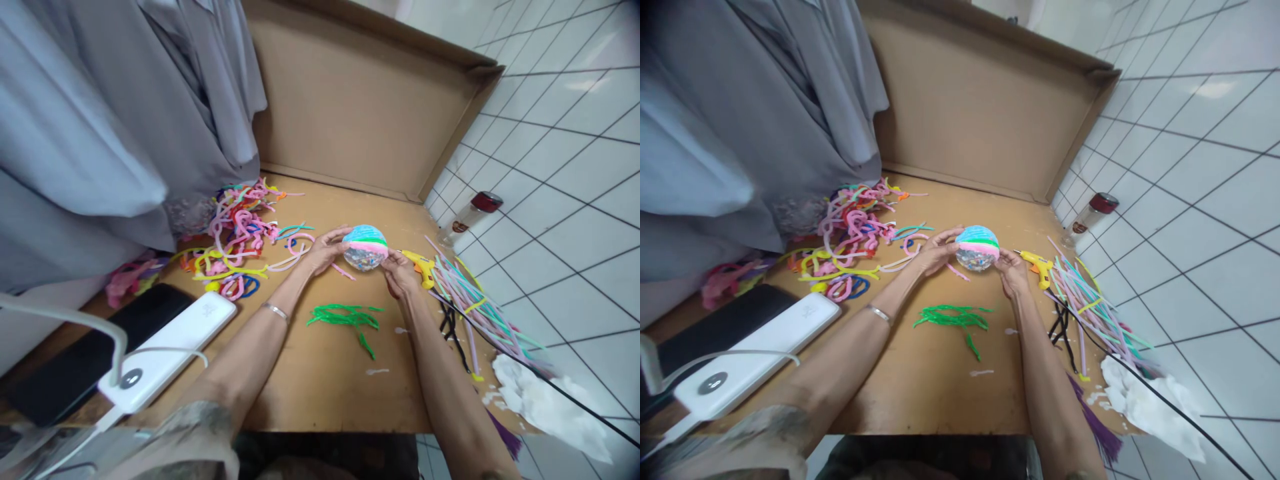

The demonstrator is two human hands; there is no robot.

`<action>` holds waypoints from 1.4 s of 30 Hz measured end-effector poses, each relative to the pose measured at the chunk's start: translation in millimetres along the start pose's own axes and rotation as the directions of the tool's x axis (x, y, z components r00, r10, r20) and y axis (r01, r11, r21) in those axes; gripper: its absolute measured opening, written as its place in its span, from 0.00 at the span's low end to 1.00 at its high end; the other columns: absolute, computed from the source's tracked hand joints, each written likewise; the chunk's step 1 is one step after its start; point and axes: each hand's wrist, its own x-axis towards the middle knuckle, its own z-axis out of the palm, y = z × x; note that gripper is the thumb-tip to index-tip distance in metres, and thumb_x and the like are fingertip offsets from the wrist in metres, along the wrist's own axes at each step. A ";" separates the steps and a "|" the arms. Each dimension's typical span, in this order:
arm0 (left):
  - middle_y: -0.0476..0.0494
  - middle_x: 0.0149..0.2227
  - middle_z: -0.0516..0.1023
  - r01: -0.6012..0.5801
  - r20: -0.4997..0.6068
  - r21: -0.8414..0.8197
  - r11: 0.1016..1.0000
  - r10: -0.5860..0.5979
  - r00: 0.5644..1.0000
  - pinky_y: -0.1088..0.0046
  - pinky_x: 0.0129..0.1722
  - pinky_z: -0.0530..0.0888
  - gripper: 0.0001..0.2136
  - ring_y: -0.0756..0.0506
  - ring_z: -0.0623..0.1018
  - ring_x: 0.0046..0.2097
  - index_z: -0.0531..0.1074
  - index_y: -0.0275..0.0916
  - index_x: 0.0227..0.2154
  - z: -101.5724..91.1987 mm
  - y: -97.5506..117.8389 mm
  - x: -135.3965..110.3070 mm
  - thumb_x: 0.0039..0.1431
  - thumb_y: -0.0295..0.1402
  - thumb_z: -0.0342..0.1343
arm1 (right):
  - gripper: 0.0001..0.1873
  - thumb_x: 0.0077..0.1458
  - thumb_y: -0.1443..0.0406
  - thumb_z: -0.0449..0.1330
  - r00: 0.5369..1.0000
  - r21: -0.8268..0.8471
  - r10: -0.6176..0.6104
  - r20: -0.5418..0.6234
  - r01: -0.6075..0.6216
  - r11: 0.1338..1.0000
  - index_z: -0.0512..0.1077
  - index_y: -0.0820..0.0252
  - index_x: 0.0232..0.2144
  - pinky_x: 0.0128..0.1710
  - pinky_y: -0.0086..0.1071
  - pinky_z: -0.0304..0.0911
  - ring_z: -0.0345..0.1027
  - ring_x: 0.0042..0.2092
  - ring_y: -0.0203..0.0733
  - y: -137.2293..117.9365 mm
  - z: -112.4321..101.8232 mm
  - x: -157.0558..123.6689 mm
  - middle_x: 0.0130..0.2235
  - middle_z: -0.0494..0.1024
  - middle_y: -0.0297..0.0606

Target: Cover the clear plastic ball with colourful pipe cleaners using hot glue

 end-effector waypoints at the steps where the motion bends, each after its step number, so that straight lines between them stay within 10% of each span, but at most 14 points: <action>1: 0.39 0.54 0.76 0.030 0.018 -0.027 0.999 -0.030 0.999 0.56 0.58 0.68 0.23 0.38 0.73 0.57 0.79 0.40 0.41 -0.3 1.5 -1.3 0.37 0.34 0.74 | 0.20 0.26 0.68 0.73 1.000 0.004 0.001 -0.003 -0.001 1.000 0.79 0.55 0.30 0.38 0.34 0.71 0.73 0.33 0.39 0.0 0.9 -0.2 0.31 0.83 0.34; 19: 0.43 0.49 0.75 0.159 0.058 -0.177 0.971 -0.151 0.987 0.48 0.53 0.73 0.25 0.40 0.76 0.51 0.69 0.42 0.44 -2.3 4.4 -8.1 0.40 0.29 0.70 | 0.19 0.30 0.67 0.71 0.998 -0.039 -0.051 -0.028 0.050 0.998 0.74 0.54 0.31 0.40 0.33 0.68 0.70 0.35 0.37 -11.4 8.4 -5.5 0.30 0.76 0.32; 42: 0.46 0.45 0.77 0.136 -0.017 -0.081 0.987 -0.138 0.990 0.66 0.51 0.71 0.22 0.46 0.76 0.47 0.73 0.41 0.40 -4.9 -1.5 -5.7 0.38 0.31 0.71 | 0.21 0.27 0.68 0.70 0.996 -0.040 -0.040 -0.076 0.037 0.999 0.73 0.55 0.30 0.35 0.32 0.66 0.68 0.31 0.36 -12.2 8.3 -6.0 0.28 0.76 0.31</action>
